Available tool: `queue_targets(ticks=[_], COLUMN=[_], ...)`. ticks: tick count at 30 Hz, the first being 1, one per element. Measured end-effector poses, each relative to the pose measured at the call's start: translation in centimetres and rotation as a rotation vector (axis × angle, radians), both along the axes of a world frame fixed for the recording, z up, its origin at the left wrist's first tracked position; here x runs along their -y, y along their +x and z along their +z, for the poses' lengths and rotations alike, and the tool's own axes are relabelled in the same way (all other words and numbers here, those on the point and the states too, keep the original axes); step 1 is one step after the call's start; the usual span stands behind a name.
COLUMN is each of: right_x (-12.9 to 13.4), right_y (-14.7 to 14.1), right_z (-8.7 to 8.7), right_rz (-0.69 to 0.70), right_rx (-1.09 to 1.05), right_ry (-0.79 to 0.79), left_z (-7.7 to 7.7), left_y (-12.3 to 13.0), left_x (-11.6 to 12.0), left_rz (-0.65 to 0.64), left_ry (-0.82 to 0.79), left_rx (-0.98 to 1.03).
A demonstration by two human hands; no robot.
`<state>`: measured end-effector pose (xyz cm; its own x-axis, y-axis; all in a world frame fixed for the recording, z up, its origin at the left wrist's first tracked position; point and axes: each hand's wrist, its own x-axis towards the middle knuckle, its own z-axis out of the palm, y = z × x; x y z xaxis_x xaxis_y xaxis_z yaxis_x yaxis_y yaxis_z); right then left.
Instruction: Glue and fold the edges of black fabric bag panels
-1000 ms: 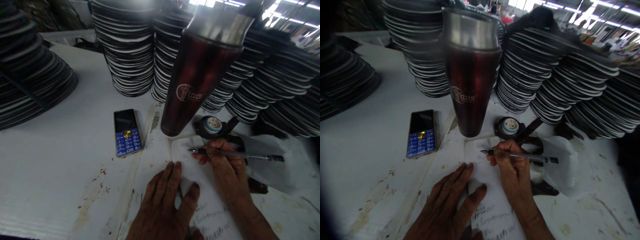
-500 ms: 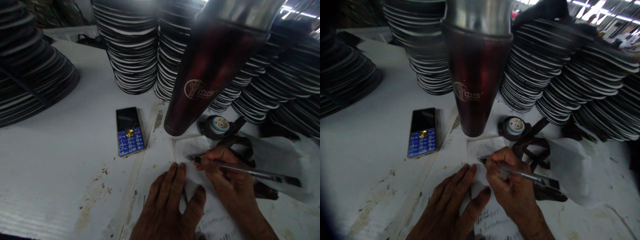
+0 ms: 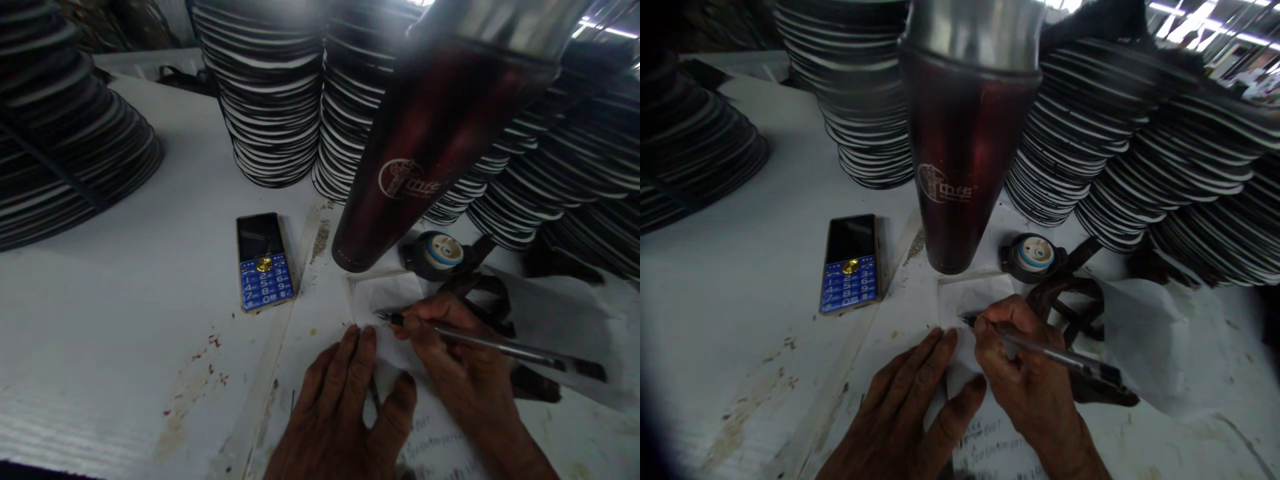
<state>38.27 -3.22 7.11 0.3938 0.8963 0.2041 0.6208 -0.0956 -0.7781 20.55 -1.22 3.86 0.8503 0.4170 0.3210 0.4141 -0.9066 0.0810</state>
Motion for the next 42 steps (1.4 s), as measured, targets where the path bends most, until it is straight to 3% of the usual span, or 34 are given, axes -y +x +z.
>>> queue_targets(ticks=[6,13,25,38,42], right_x=[-0.04,0.05,-0.17,-0.74,-0.62], right_y=[0.14,0.08,0.05,0.0,-0.13], right_z=[-0.03,0.04,-0.13,0.26,0.33], right_rz=[0.038,-0.029,0.057,0.119,0.095], right_rx=[-0.02,-0.109,-0.041,0.206,0.159], right_ry=[-0.002,0.047,0.021,0.047,0.047], left_z=[-0.06,-0.22,0.17,0.18,0.27], left_y=[-0.04,0.17,0.1,0.14,0.15], left_x=[0.05,0.02,-0.26,-0.27,-0.29], left_rz=[0.009,0.008,-0.001,0.012,0.006], left_ry=[0.0,-0.005,0.075,0.054,0.05], left_rx=[0.001,-0.003,0.014,0.023,0.01])
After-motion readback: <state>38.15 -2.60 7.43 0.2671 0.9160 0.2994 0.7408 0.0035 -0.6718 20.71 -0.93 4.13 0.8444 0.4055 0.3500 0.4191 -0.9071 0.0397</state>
